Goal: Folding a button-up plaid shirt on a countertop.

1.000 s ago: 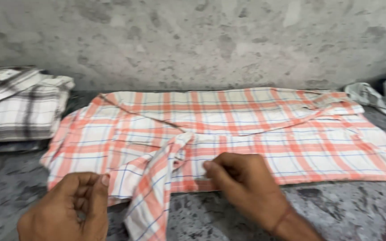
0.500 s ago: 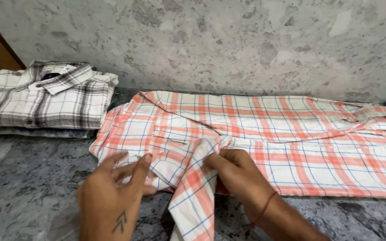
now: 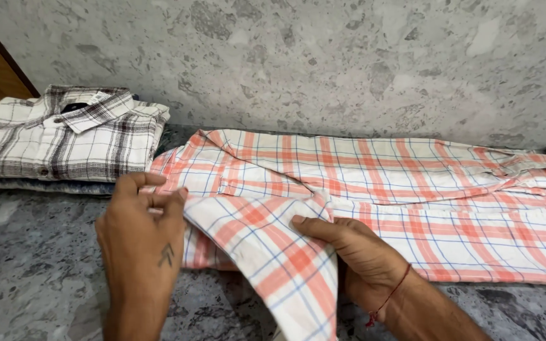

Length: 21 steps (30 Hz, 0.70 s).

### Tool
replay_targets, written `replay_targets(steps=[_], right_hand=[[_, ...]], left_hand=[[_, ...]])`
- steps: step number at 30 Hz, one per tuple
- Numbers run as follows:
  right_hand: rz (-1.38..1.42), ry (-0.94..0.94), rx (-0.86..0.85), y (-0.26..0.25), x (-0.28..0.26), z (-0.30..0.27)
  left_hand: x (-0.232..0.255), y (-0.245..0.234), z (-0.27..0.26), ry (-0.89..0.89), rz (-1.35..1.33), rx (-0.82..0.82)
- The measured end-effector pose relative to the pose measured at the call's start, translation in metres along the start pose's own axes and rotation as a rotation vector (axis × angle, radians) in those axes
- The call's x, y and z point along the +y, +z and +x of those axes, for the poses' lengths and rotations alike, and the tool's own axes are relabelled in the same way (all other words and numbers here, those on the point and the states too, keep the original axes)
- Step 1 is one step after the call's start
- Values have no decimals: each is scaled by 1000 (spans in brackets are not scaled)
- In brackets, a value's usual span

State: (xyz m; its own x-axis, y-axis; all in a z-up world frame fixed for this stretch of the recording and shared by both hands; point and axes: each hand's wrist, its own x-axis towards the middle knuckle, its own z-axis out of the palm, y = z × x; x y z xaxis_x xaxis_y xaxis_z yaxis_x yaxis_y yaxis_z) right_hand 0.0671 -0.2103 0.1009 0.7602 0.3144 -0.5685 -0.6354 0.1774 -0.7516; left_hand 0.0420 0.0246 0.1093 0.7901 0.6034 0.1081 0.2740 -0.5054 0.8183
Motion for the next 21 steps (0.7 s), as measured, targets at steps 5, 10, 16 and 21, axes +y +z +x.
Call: replay_targets(steps=[5,10,16,21], right_hand=[[18,-11,134,0,-8,-3],[0,-28,101,-14,0,12],[13,-54,67,-12,4,15],[70,-15,110,-2,-7,1]], left_hand=[[-1,10,26,195,9,123],[6,9,-9,254,-116,78],[10,10,-63,-32,200,-102],[-23,30,-87,-13,164,-328]])
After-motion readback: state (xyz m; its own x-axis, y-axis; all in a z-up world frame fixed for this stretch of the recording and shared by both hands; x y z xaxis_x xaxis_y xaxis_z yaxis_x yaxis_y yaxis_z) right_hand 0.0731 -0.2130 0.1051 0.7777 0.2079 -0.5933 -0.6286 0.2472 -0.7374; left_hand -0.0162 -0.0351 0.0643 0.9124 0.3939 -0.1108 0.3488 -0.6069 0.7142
